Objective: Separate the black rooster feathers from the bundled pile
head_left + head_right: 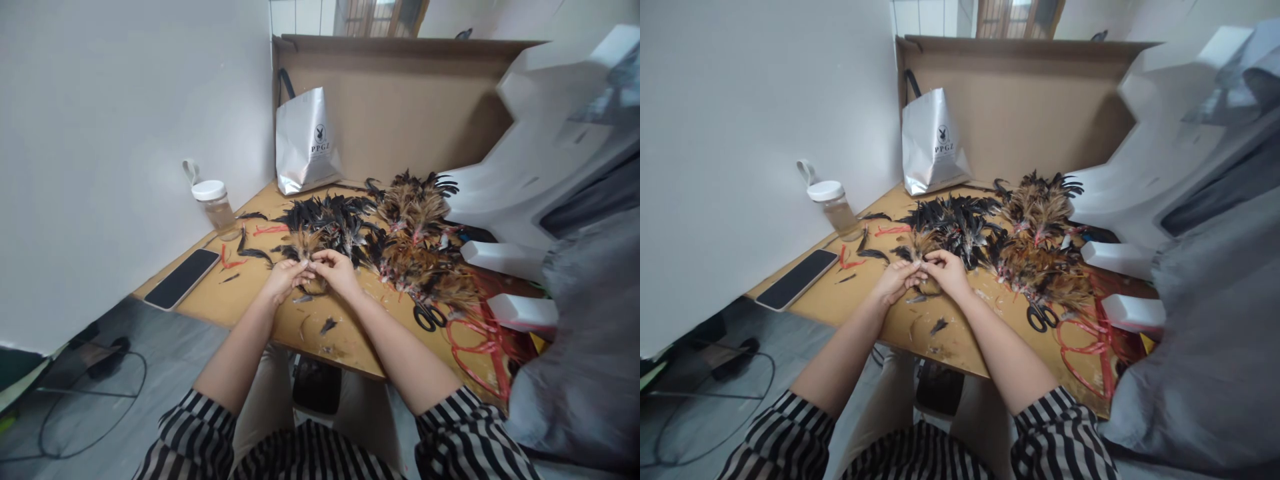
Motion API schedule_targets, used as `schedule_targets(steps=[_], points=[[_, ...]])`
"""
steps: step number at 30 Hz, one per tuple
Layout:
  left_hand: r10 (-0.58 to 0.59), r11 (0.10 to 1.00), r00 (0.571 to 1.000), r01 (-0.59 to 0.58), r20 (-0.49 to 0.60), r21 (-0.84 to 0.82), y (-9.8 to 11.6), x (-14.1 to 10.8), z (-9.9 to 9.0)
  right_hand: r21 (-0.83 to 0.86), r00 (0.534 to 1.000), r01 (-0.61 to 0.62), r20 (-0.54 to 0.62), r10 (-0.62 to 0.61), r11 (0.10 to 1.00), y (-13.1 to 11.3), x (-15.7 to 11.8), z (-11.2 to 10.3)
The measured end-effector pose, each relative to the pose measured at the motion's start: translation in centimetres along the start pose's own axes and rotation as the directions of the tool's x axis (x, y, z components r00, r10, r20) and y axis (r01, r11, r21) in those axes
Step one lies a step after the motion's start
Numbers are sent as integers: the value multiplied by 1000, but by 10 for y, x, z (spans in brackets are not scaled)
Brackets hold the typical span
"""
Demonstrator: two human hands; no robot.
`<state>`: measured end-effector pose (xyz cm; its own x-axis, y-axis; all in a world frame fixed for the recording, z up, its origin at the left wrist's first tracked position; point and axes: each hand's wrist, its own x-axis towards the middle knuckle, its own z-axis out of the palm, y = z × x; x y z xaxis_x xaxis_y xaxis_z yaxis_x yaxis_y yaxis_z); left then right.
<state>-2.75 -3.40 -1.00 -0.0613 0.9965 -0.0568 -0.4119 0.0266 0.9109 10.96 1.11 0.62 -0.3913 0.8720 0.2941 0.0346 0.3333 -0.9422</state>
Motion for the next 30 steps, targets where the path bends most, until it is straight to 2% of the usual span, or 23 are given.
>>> schedule_targets(steps=[2, 5, 9, 14, 18, 25, 30], points=[[-12, 998, 1000, 13, 7, -62, 0, 1, -2, -205, 990, 142, 35, -138, 968, -2, -3, -2], [-26, 992, 999, 30, 39, -119, -2, 2, -4, -451, 956, 294, 125, -267, 842, -8, -7, -4], [-46, 990, 997, 54, 64, -132, -6, 3, -5, -608, 944, 322, 152, -292, 726, -10, -9, -4], [-49, 992, 998, 54, 44, -117, -6, 2, -2, -655, 941, 325, 155, -300, 682, -8, -7, -4], [-21, 996, 1000, 22, 8, -86, -5, 2, 0, -651, 924, 378, 216, -317, 658, -8, -7, -6], [-63, 994, 997, 67, 44, -84, -3, 1, 2, -679, 930, 359, 200, -309, 640, -8, -6, -7], [-36, 996, 999, 37, 15, -81, -5, -1, 3, -673, 921, 380, 212, -327, 635, -34, -6, -13]])
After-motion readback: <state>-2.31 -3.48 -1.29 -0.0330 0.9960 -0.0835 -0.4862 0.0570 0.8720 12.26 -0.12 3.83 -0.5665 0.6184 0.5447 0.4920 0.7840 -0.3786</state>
